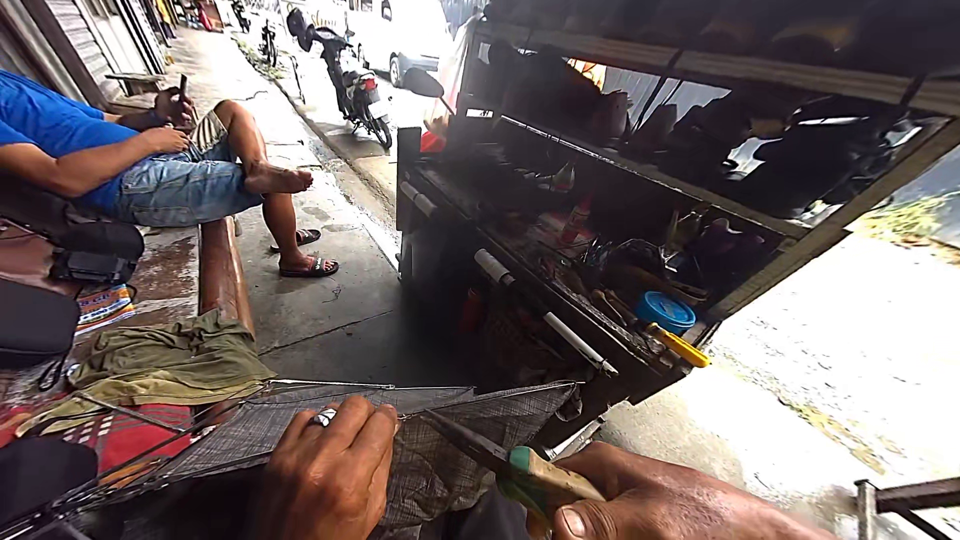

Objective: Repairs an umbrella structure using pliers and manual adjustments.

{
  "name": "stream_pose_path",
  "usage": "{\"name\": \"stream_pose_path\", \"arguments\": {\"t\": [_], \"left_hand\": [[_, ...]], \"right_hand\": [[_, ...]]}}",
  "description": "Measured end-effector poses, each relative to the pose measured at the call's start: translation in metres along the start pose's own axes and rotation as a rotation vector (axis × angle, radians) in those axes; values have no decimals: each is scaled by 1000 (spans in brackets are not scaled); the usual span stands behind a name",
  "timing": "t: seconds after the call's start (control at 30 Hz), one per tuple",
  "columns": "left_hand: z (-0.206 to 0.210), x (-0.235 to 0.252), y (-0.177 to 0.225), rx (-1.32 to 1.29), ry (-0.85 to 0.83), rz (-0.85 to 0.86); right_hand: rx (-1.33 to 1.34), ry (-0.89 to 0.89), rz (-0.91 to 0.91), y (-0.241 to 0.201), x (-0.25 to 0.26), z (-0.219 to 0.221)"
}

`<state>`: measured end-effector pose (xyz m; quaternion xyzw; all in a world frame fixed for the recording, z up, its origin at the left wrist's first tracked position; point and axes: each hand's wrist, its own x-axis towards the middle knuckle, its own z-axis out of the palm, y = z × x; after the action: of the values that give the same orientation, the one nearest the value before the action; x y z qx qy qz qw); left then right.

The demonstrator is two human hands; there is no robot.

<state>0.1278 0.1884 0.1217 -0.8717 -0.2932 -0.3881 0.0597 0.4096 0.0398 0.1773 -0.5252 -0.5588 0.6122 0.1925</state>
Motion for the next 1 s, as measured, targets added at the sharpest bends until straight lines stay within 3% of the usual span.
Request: {"name": "stream_pose_path", "arguments": {"t": [1.0], "left_hand": [[9, -11, 10, -19, -45, 70]], "right_hand": [[113, -184, 252, -44, 12, -17]]}}
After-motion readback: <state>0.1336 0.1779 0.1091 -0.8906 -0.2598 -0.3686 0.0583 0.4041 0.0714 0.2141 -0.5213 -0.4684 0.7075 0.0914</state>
